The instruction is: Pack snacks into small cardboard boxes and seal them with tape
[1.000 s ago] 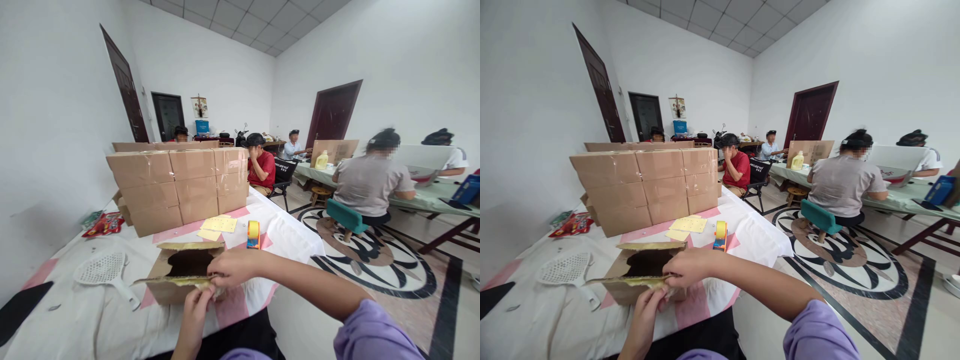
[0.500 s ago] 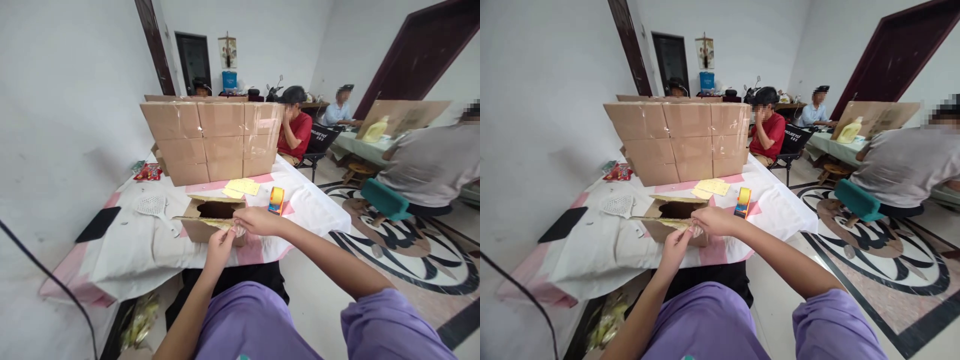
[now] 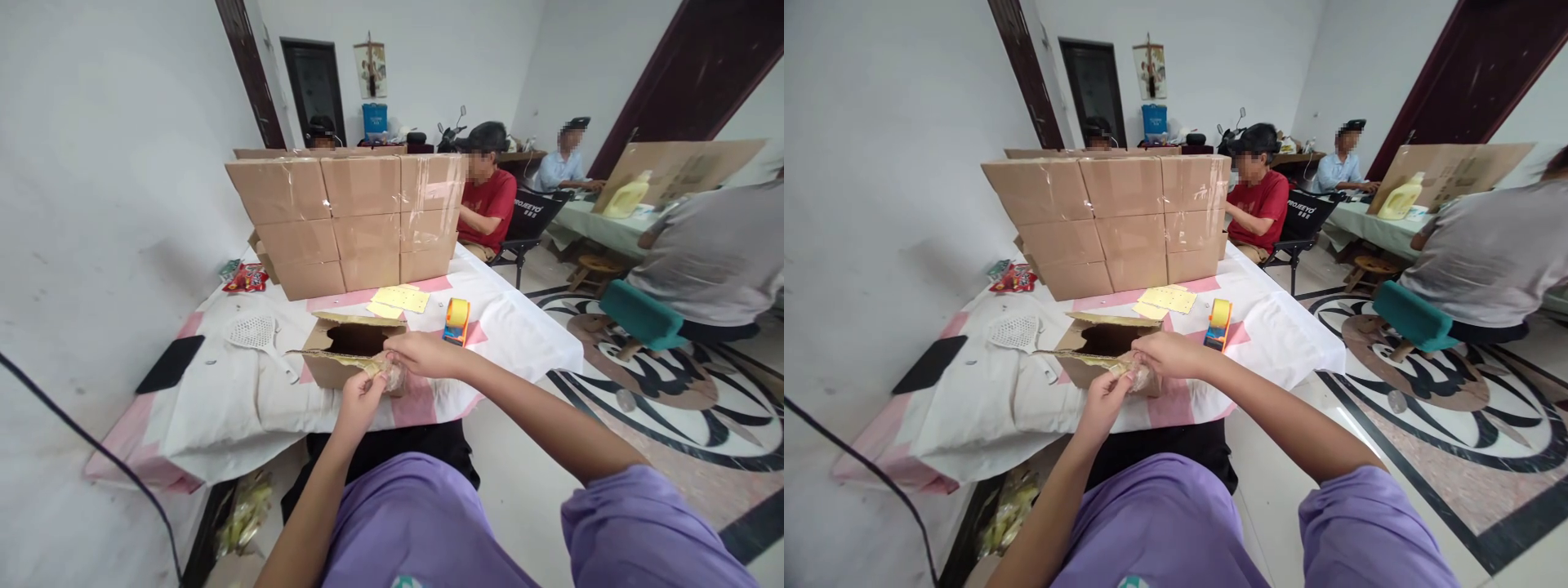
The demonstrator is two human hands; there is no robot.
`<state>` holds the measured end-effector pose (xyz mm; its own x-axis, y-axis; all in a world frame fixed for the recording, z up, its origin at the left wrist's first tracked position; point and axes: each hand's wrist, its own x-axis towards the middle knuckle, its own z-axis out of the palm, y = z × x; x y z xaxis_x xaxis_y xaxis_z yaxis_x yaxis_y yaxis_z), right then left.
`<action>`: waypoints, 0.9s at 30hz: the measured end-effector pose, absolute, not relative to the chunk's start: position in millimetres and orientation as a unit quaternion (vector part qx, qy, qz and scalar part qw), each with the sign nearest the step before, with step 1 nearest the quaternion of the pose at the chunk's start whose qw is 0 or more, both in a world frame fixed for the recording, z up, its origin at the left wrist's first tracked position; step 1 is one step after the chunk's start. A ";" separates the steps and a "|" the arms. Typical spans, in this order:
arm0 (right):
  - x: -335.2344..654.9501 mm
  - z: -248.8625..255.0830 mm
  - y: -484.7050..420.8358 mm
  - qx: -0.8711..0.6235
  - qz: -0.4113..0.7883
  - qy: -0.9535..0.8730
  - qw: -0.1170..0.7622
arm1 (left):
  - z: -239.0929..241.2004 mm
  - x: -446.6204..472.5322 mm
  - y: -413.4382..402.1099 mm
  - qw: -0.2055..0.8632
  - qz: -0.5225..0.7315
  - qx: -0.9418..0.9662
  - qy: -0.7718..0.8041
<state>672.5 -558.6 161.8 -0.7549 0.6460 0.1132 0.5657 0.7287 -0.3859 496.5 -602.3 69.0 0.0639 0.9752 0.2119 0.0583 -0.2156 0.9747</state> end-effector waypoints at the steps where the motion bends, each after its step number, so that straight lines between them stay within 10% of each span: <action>1: 672.4 161.7 -558.6 -0.328 0.166 -0.922 0.120 | 68.0 495.4 -601.9 0.441 0.517 0.583 0.446; 27: 663.0 135.9 -557.4 -0.297 0.022 -0.942 0.155 | 65.6 472.9 -585.9 0.349 0.433 0.652 0.516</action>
<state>663.0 -557.4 135.9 -0.7753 0.5668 0.2787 0.5535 0.8222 -0.1326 472.9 -585.9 65.6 0.0936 0.9744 0.2045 0.3714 -0.2247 0.9009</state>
